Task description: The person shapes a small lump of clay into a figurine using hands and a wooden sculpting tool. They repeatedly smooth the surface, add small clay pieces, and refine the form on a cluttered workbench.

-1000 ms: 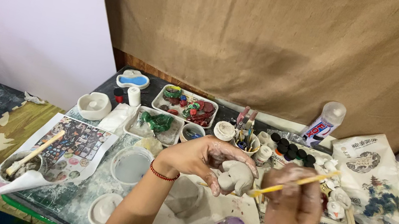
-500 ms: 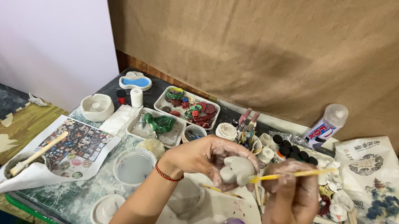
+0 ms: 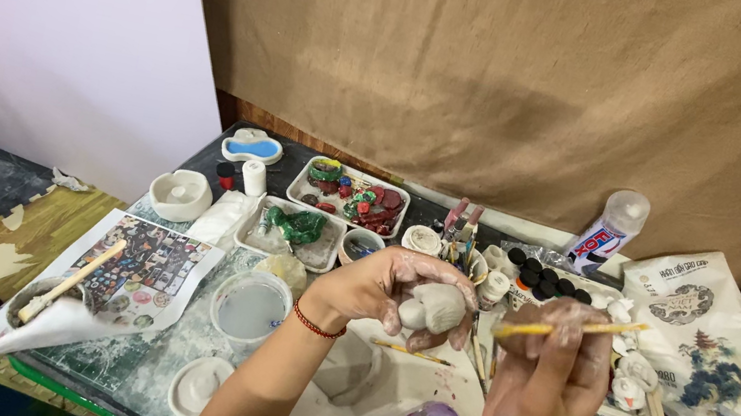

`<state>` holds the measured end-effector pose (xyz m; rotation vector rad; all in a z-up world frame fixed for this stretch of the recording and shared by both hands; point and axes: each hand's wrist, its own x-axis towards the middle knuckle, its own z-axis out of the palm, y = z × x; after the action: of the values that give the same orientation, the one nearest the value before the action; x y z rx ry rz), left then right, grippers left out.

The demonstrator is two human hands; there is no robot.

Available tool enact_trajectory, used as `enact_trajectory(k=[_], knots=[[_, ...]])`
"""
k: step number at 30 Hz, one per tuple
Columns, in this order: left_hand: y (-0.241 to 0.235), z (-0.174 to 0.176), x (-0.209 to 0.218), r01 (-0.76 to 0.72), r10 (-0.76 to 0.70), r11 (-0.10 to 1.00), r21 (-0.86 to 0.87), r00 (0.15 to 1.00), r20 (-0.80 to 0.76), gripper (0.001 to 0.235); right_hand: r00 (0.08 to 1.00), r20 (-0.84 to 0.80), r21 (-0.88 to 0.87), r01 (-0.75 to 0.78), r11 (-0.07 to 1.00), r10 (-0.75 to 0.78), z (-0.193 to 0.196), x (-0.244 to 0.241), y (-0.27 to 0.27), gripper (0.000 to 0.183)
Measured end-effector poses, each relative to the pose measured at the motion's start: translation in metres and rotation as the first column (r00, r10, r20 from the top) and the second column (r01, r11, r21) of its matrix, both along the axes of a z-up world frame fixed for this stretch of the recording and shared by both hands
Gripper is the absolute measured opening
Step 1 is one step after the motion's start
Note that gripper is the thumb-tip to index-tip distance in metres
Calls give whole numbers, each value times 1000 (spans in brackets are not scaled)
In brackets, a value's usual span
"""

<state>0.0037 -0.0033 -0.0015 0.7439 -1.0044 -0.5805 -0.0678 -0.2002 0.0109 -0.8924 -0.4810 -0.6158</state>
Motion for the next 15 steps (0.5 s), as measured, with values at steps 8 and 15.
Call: enact_trajectory(k=[8, 15], knots=[[-6, -7, 5, -54, 54, 998, 22, 999, -4, 86, 999, 34, -78, -30, 996, 33, -3, 2, 8, 12], [-5, -4, 8, -132, 132, 991, -10, 984, 122, 85, 1000, 25, -45, 19, 999, -17, -1, -10, 10, 11]])
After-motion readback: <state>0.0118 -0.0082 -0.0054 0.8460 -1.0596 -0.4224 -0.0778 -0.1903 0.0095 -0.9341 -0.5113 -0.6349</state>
